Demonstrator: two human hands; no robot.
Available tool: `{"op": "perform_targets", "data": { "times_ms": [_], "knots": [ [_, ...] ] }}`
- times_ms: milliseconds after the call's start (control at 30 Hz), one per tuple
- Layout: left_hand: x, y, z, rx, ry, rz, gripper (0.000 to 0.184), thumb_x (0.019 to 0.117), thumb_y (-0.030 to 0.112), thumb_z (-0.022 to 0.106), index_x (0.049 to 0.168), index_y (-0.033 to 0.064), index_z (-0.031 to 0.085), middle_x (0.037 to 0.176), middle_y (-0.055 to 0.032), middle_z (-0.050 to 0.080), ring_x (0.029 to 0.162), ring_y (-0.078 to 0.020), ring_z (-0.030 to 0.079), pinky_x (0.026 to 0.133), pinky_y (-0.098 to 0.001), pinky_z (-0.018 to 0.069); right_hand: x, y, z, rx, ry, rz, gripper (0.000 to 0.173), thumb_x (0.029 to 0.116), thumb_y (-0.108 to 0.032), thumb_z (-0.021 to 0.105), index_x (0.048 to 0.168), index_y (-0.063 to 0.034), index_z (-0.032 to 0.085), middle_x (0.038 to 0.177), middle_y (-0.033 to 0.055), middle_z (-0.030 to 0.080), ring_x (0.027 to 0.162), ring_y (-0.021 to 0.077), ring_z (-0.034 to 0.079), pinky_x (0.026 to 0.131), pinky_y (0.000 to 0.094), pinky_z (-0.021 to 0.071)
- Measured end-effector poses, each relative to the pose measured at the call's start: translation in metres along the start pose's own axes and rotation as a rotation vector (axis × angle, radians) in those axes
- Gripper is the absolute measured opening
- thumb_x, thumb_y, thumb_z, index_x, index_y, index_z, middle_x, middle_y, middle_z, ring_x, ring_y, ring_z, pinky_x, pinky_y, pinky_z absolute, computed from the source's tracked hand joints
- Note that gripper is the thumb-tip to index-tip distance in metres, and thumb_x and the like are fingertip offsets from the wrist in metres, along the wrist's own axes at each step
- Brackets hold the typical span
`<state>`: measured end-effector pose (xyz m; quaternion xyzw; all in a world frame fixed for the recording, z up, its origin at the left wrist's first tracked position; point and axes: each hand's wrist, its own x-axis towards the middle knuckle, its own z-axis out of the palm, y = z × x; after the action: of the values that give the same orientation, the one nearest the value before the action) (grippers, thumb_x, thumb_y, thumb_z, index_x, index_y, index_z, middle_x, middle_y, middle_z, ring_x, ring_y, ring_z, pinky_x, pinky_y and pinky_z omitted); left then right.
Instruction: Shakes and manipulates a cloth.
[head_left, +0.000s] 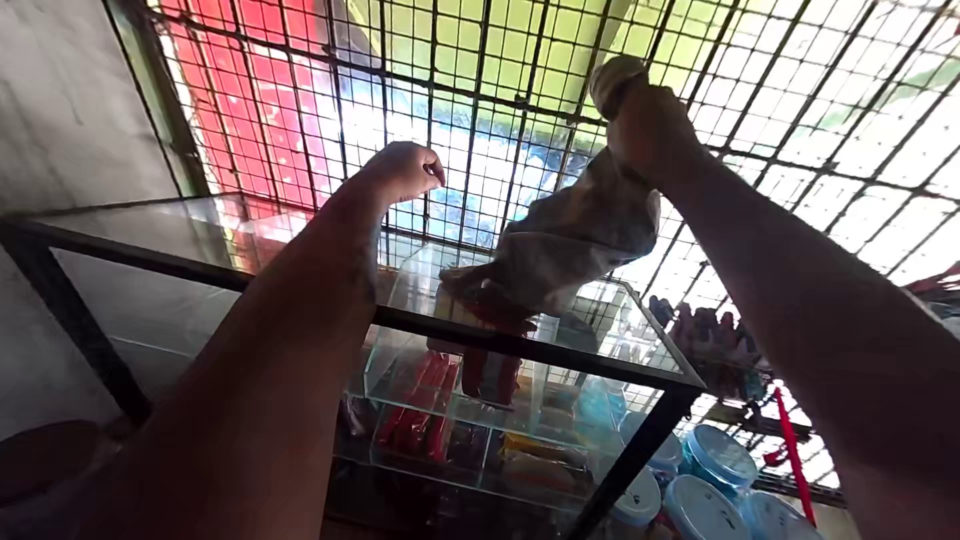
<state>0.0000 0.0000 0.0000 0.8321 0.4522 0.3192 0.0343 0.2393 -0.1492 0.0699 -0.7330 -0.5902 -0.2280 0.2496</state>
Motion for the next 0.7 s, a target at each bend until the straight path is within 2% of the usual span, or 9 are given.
{"op": "perform_targets", "data": {
  "times_ms": [167,267,333,367,400,433,533,600,700],
  "knots": [
    [-0.001,0.000,-0.002,-0.001,0.011,-0.008,0.023,0.1052,0.012,0.055,0.121,0.0003,0.067,0.109,-0.0208,0.068,0.093,-0.0321,0.065,0.089,-0.0533,0.0498,0.007,-0.010,0.018,-0.211,0.000,0.068,0.027,0.1014,-0.005,0.048,0.120,0.0096,0.063,0.127,0.0302,0.063,0.121,0.0474,0.061,0.090,0.0657,0.0484],
    [-0.002,0.001,-0.001,0.009,0.015,-0.016,0.022,0.1051,0.012,0.056,0.120,0.0004,0.067,0.106,-0.0206,0.068,0.090,-0.0322,0.064,0.087,-0.0542,0.0492,0.014,-0.024,0.020,-0.147,0.033,0.072,0.033,0.1015,-0.010,0.050,0.130,0.0043,0.061,0.133,0.0263,0.062,0.126,0.0439,0.059,0.095,0.0636,0.0479],
    [-0.004,0.001,0.001,0.018,0.003,-0.008,0.023,0.1056,0.013,0.055,0.120,-0.0001,0.067,0.107,-0.0213,0.068,0.091,-0.0332,0.064,0.087,-0.0551,0.0492,0.023,-0.028,0.006,-0.019,-0.070,0.034,0.040,0.1022,-0.012,0.050,0.141,-0.0020,0.055,0.142,0.0218,0.058,0.134,0.0372,0.055,0.104,0.0589,0.0445],
    [-0.004,0.001,0.001,0.016,0.001,-0.003,0.023,0.1056,0.013,0.055,0.120,-0.0006,0.067,0.107,-0.0220,0.068,0.091,-0.0338,0.065,0.087,-0.0556,0.0495,0.025,-0.029,-0.004,0.070,-0.141,-0.001,0.038,0.1041,-0.008,0.049,0.140,0.0030,0.054,0.143,0.0232,0.056,0.135,0.0345,0.053,0.107,0.0552,0.0429],
    [-0.003,0.000,0.001,0.014,0.005,-0.001,0.022,0.1055,0.012,0.056,0.119,-0.0006,0.067,0.106,-0.0219,0.068,0.089,-0.0331,0.064,0.086,-0.0551,0.0496,0.022,-0.026,-0.010,0.226,-0.156,0.010,0.032,0.1064,-0.008,0.046,0.135,0.0019,0.056,0.133,0.0179,0.060,0.123,0.0240,0.058,0.101,0.0428,0.0468],
    [-0.003,0.000,0.001,0.016,0.006,-0.007,0.022,0.1057,0.013,0.056,0.119,-0.0002,0.067,0.105,-0.0214,0.068,0.089,-0.0323,0.064,0.085,-0.0542,0.0498,0.022,-0.018,-0.005,0.494,-0.133,0.021,0.021,0.1075,-0.009,0.043,0.123,-0.0029,0.056,0.108,0.0081,0.057,0.095,0.0117,0.057,0.081,0.0283,0.0488],
    [-0.006,0.003,-0.001,0.002,0.031,-0.020,0.020,0.1049,0.009,0.055,0.116,-0.0017,0.068,0.102,-0.0235,0.067,0.087,-0.0348,0.062,0.084,-0.0567,0.0474,0.017,0.003,0.010,1.376,-0.149,0.070,0.014,0.1084,-0.011,0.041,0.100,-0.0087,0.051,0.074,-0.0011,0.050,0.059,0.0039,0.051,0.055,0.0195,0.0480],
    [-0.014,0.012,-0.005,-0.017,0.045,-0.040,0.021,0.1046,0.007,0.055,0.117,-0.0049,0.068,0.106,-0.0284,0.067,0.094,-0.0412,0.062,0.090,-0.0617,0.0447,0.011,0.011,0.011,1.556,-0.187,0.071,0.018,0.1082,-0.013,0.040,0.093,-0.0118,0.051,0.071,-0.0017,0.052,0.059,0.0039,0.054,0.055,0.0200,0.0499],
    [-0.011,0.006,-0.002,-0.035,0.041,-0.034,0.023,0.1053,0.010,0.055,0.118,-0.0045,0.067,0.109,-0.0286,0.067,0.098,-0.0422,0.064,0.092,-0.0627,0.0457,0.004,0.018,0.009,1.152,-0.063,0.075,0.010,0.1068,-0.010,0.046,0.105,-0.0066,0.055,0.085,0.0013,0.052,0.069,0.0059,0.053,0.064,0.0222,0.0487]
  ]
}}
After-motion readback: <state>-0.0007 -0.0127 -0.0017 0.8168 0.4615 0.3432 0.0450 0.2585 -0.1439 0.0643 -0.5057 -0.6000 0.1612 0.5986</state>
